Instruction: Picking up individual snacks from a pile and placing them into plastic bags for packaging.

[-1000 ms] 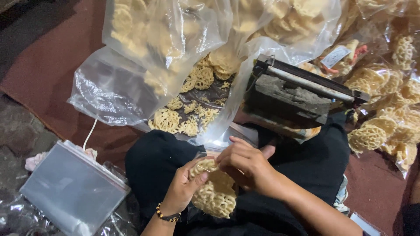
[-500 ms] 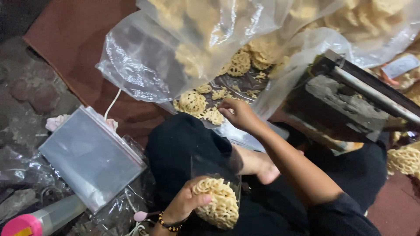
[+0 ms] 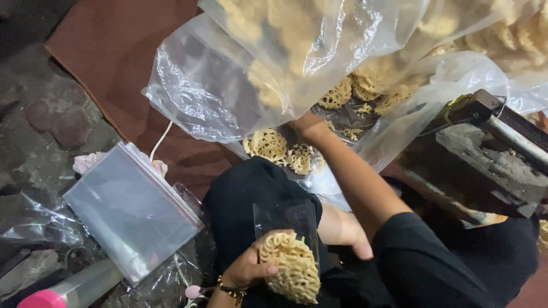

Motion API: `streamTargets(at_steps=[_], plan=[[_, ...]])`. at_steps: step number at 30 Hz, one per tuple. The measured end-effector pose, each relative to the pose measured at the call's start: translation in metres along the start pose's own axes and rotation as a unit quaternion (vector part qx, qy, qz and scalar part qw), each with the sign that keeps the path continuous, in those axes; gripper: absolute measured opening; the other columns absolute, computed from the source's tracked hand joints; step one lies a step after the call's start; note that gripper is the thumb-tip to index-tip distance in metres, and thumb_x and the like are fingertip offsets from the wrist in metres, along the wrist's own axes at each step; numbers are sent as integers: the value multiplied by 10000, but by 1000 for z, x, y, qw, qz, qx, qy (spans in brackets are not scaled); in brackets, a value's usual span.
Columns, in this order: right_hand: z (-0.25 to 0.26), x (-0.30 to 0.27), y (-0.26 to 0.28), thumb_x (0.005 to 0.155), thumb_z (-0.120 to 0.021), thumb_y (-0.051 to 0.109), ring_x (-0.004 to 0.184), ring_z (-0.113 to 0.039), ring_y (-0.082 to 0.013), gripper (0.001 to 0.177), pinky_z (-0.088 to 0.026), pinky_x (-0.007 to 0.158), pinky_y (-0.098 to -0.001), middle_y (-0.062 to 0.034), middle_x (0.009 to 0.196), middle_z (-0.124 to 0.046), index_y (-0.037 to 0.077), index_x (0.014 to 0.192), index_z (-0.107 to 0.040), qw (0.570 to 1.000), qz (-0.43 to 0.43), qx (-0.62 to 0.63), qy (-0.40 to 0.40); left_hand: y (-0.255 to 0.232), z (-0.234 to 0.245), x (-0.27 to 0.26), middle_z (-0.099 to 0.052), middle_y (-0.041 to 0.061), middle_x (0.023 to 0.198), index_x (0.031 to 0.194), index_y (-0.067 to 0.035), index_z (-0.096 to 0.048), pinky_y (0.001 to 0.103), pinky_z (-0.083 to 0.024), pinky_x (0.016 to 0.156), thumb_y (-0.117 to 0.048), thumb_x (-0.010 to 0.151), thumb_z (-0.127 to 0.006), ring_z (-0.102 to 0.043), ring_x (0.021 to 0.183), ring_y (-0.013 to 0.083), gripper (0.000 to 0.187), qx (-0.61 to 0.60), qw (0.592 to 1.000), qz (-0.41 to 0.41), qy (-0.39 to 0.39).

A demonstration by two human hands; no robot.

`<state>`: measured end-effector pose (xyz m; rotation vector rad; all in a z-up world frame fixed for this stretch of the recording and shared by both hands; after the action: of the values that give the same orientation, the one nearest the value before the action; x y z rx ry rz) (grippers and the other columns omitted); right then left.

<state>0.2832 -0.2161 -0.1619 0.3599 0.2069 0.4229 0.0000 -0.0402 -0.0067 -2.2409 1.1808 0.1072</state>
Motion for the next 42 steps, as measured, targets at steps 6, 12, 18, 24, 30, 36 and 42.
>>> streamTargets(at_steps=[6, 12, 18, 24, 30, 36, 42], plan=[[36, -13, -31, 761, -496, -88, 997, -663, -369, 575, -530, 849, -445, -144, 1177, -702, 153, 1235, -715, 992, -32, 121, 1, 2, 0, 5, -591, 226, 1419, 1531, -4, -358, 414, -524, 1079, 19, 812, -719, -641, 1240, 310, 805, -2, 1000, 16, 11], [10, -52, -19, 972, -548, 142, 911, -634, -339, 332, -636, 662, -427, -121, 1228, -541, 189, 1272, -682, 992, -47, -76, 87, 16, 17, 5, -693, 212, 1282, 1440, 26, -470, 371, -583, 945, 9, 788, -763, -715, 1080, 281, 715, 40, 990, -43, -125], [55, -60, 1, 1002, -549, 69, 630, -605, -244, 198, -577, 536, -389, -172, 1112, -625, 42, 1138, -691, 995, -76, 41, 40, -39, -28, 36, -625, 237, 1326, 1526, 18, -333, 385, -623, 945, 2, 838, -762, -673, 1149, 316, 811, 47, 982, -163, -84], [166, -131, 19, 812, -756, -39, 895, -689, -184, 533, -592, 780, -280, -134, 1232, -674, 54, 1312, -595, 805, -86, 578, -107, -70, -60, 40, -733, 153, 1248, 1414, -23, -507, 280, -617, 858, 45, 777, -739, -764, 1025, 204, 682, 449, 836, -229, -217], [258, -243, 73, 821, -783, -69, 1177, -665, -247, 598, -602, 1080, -396, -101, 1260, -577, 76, 1343, -531, 807, 97, 538, -225, -65, -102, 62, -696, 151, 1321, 1397, -33, -518, 335, -618, 857, 17, 755, -799, -755, 1076, 284, 703, 676, 633, -334, -174], [300, -293, 96, 734, -836, 323, 1342, -549, -351, 533, -155, 1253, -614, -190, 1406, -595, 66, 1186, -718, 946, 117, 250, -168, -55, -132, 68, -702, 147, 1309, 1428, -45, -454, 344, -618, 885, 39, 752, -803, -752, 1108, 297, 766, 673, 622, -376, -137], [333, -323, 88, 741, -713, 89, 1013, -670, -203, 231, -393, 1155, -506, -55, 1097, -721, 126, 962, -771, 956, 108, 150, -227, -54, -152, 68, -699, 118, 1332, 1459, -67, -452, 322, -613, 920, 20, 739, -817, -744, 1117, 252, 812, 700, 609, -357, -111]])
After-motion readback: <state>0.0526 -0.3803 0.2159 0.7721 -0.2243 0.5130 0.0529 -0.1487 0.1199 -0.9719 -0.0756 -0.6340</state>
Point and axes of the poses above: each hand's wrist, its own x-axis towards the middle knuckle, its own z-axis out of the back of the hand, y = z × x, the point moved 5 cm from there along x, towards the middle knuckle
